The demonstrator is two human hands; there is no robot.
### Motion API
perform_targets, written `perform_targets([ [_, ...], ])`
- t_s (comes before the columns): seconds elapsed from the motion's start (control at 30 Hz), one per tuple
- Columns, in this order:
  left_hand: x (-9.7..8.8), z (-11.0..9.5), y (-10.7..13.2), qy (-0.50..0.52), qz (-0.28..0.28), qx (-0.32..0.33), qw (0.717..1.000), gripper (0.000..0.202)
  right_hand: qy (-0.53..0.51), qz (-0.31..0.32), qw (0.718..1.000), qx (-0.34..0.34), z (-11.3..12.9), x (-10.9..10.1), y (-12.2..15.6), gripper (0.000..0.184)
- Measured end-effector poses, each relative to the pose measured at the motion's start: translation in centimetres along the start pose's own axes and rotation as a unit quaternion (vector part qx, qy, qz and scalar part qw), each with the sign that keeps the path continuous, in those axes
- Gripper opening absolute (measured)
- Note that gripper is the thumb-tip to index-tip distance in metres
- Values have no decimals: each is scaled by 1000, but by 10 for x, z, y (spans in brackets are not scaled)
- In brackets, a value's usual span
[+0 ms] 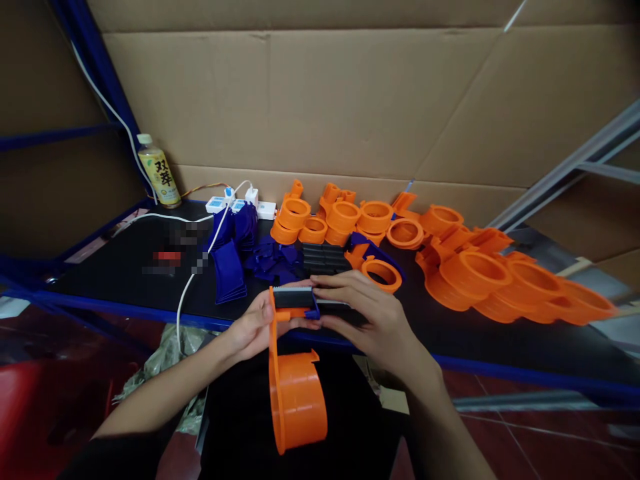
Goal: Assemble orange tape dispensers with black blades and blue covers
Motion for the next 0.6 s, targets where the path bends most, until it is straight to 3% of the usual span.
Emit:
perform_targets([
  [0.23, -6, -2, 4, -17, -41, 26, 999, 64, 12, 8, 1000, 26, 19, -13, 10, 27],
  [0.33, -6, -6, 6, -39, -79, 36, 995, 62, 23, 44, 998, 38, 30, -13, 15, 23],
  [0.47, -4, -11, 9, -44, -111, 48, 992, 59, 62, 101, 992, 43, 47, 2, 18, 22],
  [0.6, -1, -12, 10, -57, -144, 58, 986, 54, 111, 89, 988, 54, 59, 22, 20, 20],
])
Point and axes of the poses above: each hand's wrist, its own y-axis away from the middle knuckle, its own x-axis out of the palm, z = x × y, the point moved 3 cm from there along -y, towards the middle knuckle, and after that the axes turned 12 degrees about x, right-handed, at the moved point
